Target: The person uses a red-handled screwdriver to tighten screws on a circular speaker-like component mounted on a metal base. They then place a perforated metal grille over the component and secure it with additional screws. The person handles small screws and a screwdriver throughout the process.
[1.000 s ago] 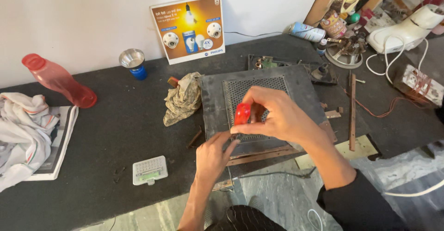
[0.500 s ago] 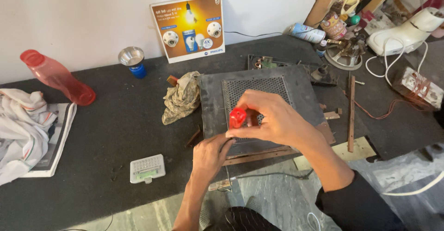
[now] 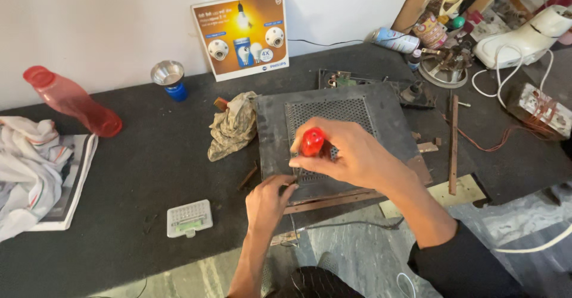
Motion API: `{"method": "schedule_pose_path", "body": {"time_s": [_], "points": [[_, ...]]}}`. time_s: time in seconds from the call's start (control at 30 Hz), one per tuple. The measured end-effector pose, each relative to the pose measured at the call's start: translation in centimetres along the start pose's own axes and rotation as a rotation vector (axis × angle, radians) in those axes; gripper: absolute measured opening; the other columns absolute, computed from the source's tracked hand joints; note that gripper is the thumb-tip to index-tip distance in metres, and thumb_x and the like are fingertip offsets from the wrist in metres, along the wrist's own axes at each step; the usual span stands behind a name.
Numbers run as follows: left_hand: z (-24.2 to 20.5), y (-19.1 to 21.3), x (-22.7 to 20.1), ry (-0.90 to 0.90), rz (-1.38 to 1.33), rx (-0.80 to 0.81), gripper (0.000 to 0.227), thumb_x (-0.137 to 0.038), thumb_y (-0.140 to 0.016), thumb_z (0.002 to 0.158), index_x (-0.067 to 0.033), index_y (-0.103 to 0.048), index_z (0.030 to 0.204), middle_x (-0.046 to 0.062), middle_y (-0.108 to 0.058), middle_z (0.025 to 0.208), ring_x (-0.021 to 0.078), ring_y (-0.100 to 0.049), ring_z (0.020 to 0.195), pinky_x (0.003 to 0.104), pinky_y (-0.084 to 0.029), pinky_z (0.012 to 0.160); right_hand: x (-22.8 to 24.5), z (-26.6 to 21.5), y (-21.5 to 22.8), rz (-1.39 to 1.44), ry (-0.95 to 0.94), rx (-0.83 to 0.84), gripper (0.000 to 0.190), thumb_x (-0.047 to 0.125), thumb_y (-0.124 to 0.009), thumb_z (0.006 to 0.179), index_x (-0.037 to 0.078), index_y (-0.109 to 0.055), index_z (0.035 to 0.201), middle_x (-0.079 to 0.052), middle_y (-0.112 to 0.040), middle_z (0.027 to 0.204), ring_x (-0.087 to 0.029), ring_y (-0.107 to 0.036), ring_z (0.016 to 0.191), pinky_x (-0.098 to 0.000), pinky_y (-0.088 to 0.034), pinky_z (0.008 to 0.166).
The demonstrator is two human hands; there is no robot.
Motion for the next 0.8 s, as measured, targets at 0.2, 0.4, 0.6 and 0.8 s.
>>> {"method": "schedule_pose_path", "body": {"time_s": [0.2,0.4,0.6,0.8], "points": [[-0.5,-0.8,0.4,-0.088,0.052,0.001,0.013,-0.025,-0.076,0.088,-0.0150,-0.077,0.097,0.004,-0.076,0.092,0.0285,-0.073,0.078,0.039,-0.056,0.065,-0.1,0.0,0.0,-0.026,-0.070,0.114,0.028,0.029,-0.081,0.085,0.012,-0.068,0.102,-0.001,-0.078,0.085,-0.018,-0.076,0.071,-0.0320,-0.056,0.062],[-1.8,-0.4,-0.5,-0.170,0.031,-0.111,0.016,-0.017,-0.076,0.087,-0.0128,-0.074,0.102,0.003,-0.075,0.095,0.0270,-0.073,0.077,0.036,-0.057,0.065,0.2,-0.5,-0.5,-0.061,0.104,-0.069,0.031,0.028,-0.087,0.081,0.009,-0.068,0.095,-0.002,-0.075,0.082,-0.017,-0.077,0.071,-0.0280,-0.058,0.063],[-1.6,-0.1,-0.8,-0.131,0.032,-0.117,0.017,-0.018,-0.077,0.087,-0.0137,-0.076,0.103,0.003,-0.074,0.093,0.0253,-0.073,0.077,0.035,-0.056,0.065,-0.7,-1.5,-1.3,-0.128,0.227,-0.260,0.032,0.021,-0.090,0.081,0.008,-0.064,0.092,-0.003,-0.075,0.085,-0.017,-0.075,0.075,-0.0271,-0.057,0.065],[-1.5,0.0,-0.5,-0.178,-0.011,-0.085,0.021,-0.021,-0.078,0.085,-0.0116,-0.076,0.104,0.004,-0.074,0.096,0.0264,-0.072,0.076,0.035,-0.057,0.063,-2.2,-3.0,-3.0,-0.196,0.176,-0.568,0.034,0.012,-0.091,0.080,0.008,-0.057,0.082,-0.003,-0.061,0.072,-0.018,-0.064,0.062,-0.0305,-0.050,0.056]]}}
Point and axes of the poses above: each hand's wrist, its own z-axis towards the middle knuckle, its own y-axis out of the back of the hand, x = y × z, the point moved 5 cm from there along z, towards the middle knuckle
